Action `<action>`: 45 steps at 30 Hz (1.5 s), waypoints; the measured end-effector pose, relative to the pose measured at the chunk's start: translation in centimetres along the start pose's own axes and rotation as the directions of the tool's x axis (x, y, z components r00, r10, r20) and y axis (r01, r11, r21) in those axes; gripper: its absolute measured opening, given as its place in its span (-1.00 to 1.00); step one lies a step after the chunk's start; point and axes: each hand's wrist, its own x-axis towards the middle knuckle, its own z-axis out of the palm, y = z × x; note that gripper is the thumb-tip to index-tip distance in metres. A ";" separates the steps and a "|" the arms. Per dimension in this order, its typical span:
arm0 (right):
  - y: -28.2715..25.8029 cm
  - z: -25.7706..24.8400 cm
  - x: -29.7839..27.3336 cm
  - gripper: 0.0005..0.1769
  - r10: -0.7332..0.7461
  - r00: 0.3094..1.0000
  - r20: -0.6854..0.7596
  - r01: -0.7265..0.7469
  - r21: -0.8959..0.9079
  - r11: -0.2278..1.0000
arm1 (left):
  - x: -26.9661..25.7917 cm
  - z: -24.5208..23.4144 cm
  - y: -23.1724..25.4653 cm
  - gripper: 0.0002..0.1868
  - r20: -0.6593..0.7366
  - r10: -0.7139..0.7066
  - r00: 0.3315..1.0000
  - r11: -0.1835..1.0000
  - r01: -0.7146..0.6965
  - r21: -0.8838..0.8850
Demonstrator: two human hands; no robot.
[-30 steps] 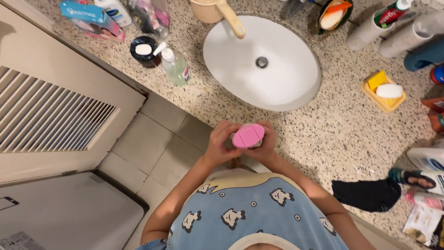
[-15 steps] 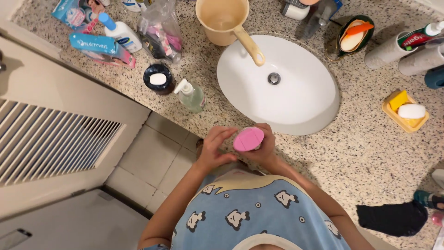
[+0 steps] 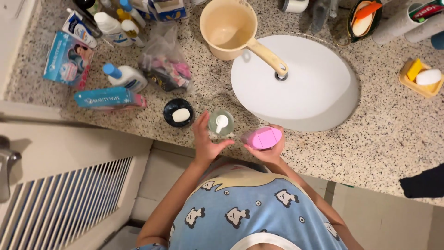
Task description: Organizing and checking various skincare and toiletry products on a bathroom counter.
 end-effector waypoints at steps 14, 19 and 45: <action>0.6 1.2 1.4 -0.02 -0.005 0.999 -0.046 0.000 -0.105 0.995 | 3.1 2.7 -2.6 0.06 0.311 -0.072 0.948 0.993 0.097 -0.065; 0.8 0.2 0.7 0.03 0.071 0.988 -0.135 -0.090 -0.143 0.986 | 4.8 5.0 -1.5 0.04 0.367 -0.036 0.929 0.984 0.098 -0.151; 3.3 0.9 -4.4 -0.26 -0.201 0.979 0.015 0.201 -0.140 0.969 | 2.4 -1.0 -5.5 -0.61 0.560 0.204 0.803 0.915 0.048 -0.401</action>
